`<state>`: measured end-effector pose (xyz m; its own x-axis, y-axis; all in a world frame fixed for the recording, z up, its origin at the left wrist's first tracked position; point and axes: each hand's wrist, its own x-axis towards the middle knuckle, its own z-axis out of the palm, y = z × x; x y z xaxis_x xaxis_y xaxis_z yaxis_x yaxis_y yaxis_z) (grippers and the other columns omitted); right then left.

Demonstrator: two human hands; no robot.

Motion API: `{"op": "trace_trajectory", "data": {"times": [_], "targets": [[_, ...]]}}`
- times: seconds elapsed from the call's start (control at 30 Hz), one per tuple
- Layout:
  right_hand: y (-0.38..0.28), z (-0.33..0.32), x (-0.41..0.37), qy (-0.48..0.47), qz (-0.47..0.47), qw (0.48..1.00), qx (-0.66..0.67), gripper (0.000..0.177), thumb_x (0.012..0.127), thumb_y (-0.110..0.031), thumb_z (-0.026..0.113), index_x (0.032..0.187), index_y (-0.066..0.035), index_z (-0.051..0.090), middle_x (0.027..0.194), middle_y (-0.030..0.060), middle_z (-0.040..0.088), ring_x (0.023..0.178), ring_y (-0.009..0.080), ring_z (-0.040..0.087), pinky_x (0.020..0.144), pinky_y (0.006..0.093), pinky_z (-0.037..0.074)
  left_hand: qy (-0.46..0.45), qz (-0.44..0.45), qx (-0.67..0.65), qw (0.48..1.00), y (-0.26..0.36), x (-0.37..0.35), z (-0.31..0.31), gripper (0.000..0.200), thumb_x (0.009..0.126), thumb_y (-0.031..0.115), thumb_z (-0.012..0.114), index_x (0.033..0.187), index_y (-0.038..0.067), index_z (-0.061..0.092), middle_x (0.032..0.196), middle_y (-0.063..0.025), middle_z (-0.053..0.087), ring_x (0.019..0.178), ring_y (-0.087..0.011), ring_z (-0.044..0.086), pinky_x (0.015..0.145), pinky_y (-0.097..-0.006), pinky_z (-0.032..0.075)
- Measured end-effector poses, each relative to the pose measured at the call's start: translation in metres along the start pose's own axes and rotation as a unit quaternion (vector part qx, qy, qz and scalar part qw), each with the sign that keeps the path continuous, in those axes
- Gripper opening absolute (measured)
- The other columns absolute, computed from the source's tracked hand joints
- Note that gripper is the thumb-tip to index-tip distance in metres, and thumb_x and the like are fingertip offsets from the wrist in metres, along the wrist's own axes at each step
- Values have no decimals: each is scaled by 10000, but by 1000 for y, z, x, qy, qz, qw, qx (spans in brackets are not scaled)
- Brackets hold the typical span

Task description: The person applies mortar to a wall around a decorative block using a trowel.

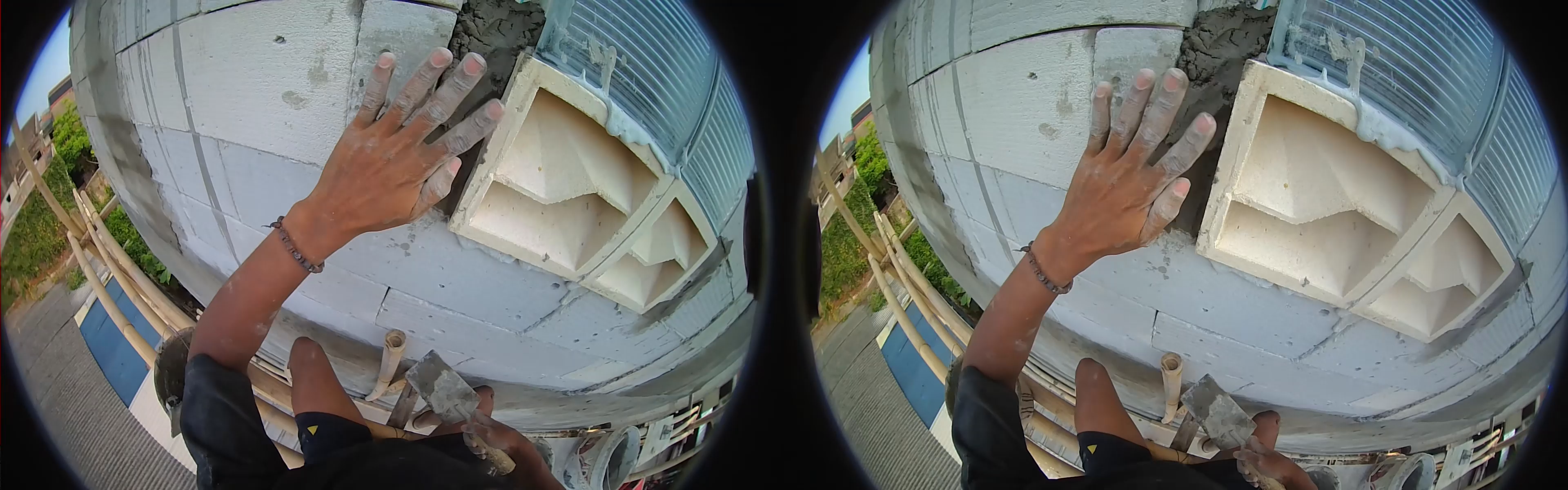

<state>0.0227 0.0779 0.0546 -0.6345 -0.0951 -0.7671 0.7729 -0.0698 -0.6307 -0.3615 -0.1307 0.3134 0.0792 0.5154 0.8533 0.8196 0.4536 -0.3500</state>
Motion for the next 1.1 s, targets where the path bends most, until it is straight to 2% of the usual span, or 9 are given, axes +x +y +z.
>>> {"op": "trace_trajectory", "data": {"times": [0.07, 0.27, 0.37, 0.63, 0.7, 0.77, 0.87, 1.0, 1.1], "targets": [[3, 4, -4, 9, -4, 1000, 9, 186, 1023, -199, 511, 1119, -74, 412, 678, 44, 489, 493, 133, 481, 430, 279, 409, 30, -72, -45, 996, 4, -9, 3, 595, 983, 345, 452, 1553, 201, 360, 1652, -13, 234, 1542, -252, 124, 1255, -541, 0], [13, 4, -1, 47, 71, 994, 65, 242, 1005, -190, 526, 1171, -90, 380, 671, 36, 472, 482, 132, 462, 427, 284, 399, 13, -43, 53, 998, 14, -6, 27, 493, 1036, 325, 342, 1468, 160, 510, 1619, 25, 324, 1536, -303, 146, 1223, -599, -35], [5, 5, -1, 59, 76, 994, 54, 261, 1003, -188, 521, 1194, -106, 363, 670, 33, 470, 483, 134, 458, 432, 284, 398, -2, -44, 55, 997, 17, -2, 21, 472, 1010, 275, 393, 1441, 155, 544, 1603, 13, 357, 1525, -297, 191, 1219, -616, -26], [-15, 14, -6, 40, 19, 999, 12, 273, 1009, -207, 536, 1177, -87, 358, 695, 40, 486, 489, 136, 472, 427, 289, 410, 59, -22, -11, 998, 9, -12, 24, 549, 1031, 397, 377, 1539, 190, 386, 1636, -3, 279, 1527, -213, 184, 1246, -562, -7], [-4, 10, -5, 38, 18, 999, 12, 244, 1015, -204, 510, 1189, -103, 372, 690, 33, 483, 493, 131, 472, 434, 282, 414, 32, -72, -23, 997, 13, -8, 24, 568, 1032, 441, 363, 1539, 186, 385, 1637, -7, 276, 1528, -204, 180, 1239, -583, -6], [5, 6, -1, 41, 27, 999, 24, 245, 1012, -210, 523, 1168, -92, 377, 690, 36, 493, 492, 136, 482, 431, 286, 422, 49, -83, 88, 991, 13, -7, 30, 601, 992, 435, 469, 1530, 174, 400, 1636, -7, 275, 1527, -171, 177, 1253, -554, 6], [5, 11, -4, 81, 53, 994, 43, 245, 1013, -217, 528, 1147, -80, 376, 692, 40, 498, 495, 138, 493, 431, 285, 429, 13, -96, 129, 987, 21, -2, 30, 574, 1027, 426, 399, 1538, 165, 384, 1630, -11, 294, 1529, -204, 178, 1214, -644, -13], [5, 11, -6, 72, 43, 996, 20, 270, 1016, -197, 534, 1161, -99, 328, 704, 42, 482, 497, 140, 469, 436, 295, 409, -52, -107, 148, 982, 25, 3, 6, 567, 1025, 402, 417, 1539, 166, 382, 1629, -10, 296, 1530, -208, 178, 1216, -641, -2], [4, 13, -8, 48, 3, 999, 19, 277, 1018, -200, 530, 1166, -96, 319, 708, 40, 478, 500, 142, 468, 435, 295, 404, 28, -111, 22, 993, 21, -4, 11, 552, 1023, 385, 423, 1523, 152, 413, 1623, -9, 311, 1528, -200, 185, 1219, -637, 14]]}}
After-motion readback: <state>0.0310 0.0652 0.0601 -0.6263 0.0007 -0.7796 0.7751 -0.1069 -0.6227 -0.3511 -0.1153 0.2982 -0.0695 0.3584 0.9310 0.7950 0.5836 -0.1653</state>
